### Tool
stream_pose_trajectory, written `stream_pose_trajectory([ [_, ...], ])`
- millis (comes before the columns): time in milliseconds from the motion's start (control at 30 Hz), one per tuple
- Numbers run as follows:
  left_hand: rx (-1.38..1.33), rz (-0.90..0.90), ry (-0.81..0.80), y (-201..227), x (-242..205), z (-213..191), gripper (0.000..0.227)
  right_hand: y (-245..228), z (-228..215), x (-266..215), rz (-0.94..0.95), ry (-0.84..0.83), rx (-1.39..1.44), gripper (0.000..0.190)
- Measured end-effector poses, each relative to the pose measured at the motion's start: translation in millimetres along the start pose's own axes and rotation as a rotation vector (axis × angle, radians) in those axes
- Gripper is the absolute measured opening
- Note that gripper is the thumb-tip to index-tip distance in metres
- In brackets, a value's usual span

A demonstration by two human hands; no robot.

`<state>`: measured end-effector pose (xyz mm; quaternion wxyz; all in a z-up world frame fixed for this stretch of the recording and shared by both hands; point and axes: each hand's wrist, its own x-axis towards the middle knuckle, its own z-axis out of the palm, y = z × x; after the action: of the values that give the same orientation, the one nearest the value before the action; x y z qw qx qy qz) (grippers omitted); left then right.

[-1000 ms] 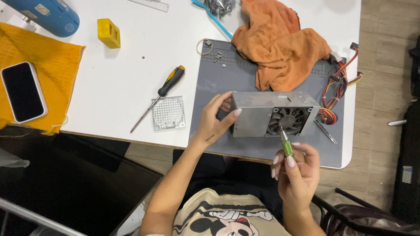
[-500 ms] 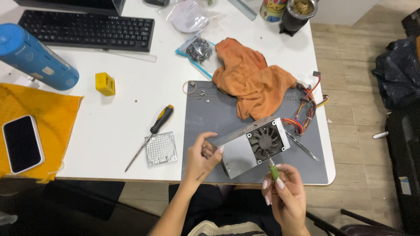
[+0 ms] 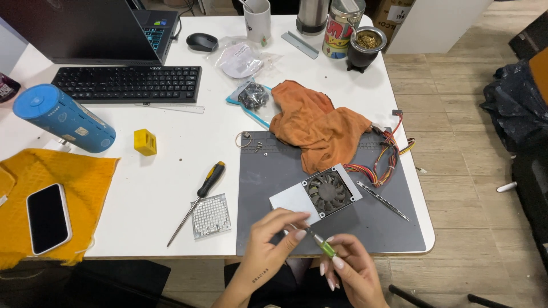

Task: The person uses a screwdriver to remove screws from a computer power supply unit. They then open a blue case containing various screwdriver bits, select a bit, and attach it to the screwdriver handle.

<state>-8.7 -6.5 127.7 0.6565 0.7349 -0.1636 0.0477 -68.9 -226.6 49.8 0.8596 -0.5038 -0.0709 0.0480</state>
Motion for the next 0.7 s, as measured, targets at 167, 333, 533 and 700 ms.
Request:
stream_pose_trajectory([
  [167,-0.194,-0.013,-0.026,-10.3,-3.7,20.5,0.022,-6.5,10.5,-3.0,0.041,-0.016,-0.011,0.030],
  [333,-0.172,0.022,0.086,-13.1,4.3,24.4,0.023,3.9,6.2,-7.9,0.022,-0.020,0.073,0.033],
  [533,-0.314,-0.127,0.245,-14.2,2.7,21.7,0.026,-5.5,11.7,-18.0,-0.006,0.026,0.038,0.032],
  [700,-0.414,-0.212,0.140,-13.3,-0.9,37.8,0.022,-14.2,17.3,-13.4,-0.052,-0.016,-0.026,0.030],
])
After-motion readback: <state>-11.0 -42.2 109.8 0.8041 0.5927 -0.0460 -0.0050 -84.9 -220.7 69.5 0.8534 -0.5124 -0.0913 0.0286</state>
